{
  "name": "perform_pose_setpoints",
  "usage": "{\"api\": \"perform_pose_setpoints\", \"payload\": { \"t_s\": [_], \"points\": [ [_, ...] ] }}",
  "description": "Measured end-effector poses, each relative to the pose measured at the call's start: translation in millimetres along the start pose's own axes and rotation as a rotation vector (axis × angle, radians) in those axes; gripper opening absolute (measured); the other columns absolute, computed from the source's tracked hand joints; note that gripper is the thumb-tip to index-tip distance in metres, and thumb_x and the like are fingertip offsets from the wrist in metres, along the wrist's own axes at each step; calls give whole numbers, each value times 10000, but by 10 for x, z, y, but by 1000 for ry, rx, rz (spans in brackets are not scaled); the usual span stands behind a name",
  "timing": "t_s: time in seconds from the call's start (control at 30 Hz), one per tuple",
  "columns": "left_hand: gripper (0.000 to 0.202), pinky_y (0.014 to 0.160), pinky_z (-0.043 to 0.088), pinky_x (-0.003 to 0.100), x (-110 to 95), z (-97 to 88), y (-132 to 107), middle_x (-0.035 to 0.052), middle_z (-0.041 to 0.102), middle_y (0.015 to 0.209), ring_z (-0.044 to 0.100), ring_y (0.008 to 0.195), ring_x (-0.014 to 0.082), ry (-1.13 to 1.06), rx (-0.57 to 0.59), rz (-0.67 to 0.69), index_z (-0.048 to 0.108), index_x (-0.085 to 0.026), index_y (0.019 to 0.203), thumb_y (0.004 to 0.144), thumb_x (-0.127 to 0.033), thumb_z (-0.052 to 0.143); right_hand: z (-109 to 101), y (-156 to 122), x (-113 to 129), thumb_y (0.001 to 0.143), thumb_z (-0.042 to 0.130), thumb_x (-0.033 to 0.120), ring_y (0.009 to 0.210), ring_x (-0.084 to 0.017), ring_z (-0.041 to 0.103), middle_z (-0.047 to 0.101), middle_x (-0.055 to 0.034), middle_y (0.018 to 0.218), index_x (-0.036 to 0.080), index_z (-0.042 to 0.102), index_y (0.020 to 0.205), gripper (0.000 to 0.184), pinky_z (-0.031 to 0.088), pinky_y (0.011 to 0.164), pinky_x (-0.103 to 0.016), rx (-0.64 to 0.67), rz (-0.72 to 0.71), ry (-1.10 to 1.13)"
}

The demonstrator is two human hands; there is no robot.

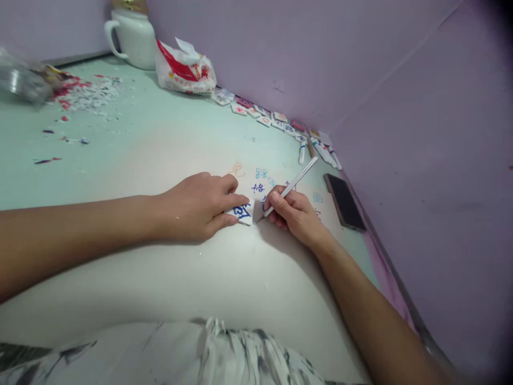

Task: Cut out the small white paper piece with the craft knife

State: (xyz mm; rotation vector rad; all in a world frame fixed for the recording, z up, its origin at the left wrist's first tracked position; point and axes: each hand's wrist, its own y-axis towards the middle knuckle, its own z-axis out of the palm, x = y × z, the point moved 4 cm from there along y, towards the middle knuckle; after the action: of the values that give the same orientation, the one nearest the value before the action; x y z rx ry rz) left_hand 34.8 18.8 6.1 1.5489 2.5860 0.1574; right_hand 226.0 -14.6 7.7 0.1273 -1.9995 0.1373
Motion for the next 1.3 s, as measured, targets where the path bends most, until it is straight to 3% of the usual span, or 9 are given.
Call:
{"api": "perform_pose_setpoints", "payload": {
  "t_s": [0.87, 1.3],
  "points": [
    [398, 708, 412, 342, 10, 9, -2, 94, 613, 1129, 617, 813, 213, -18, -35, 15, 620, -284, 1314, 976, -406, 448, 34, 1, 18, 798, 633, 726, 448, -74, 463, 548, 26, 539, 176, 591, 698, 560, 334, 426, -219, 16, -57, 93],
    [395, 704, 416, 347, 0, -12, -9, 95, 615, 1114, 608, 785, 210, -23, -53, 29, 630, -271, 1306, 976, -391, 450, 36, -10, 10, 799, 651, 709, 432, -67, 455, 547, 39, 577, 183, 596, 716, 536, 324, 405, -214, -115, -105, 195]
  ]
}}
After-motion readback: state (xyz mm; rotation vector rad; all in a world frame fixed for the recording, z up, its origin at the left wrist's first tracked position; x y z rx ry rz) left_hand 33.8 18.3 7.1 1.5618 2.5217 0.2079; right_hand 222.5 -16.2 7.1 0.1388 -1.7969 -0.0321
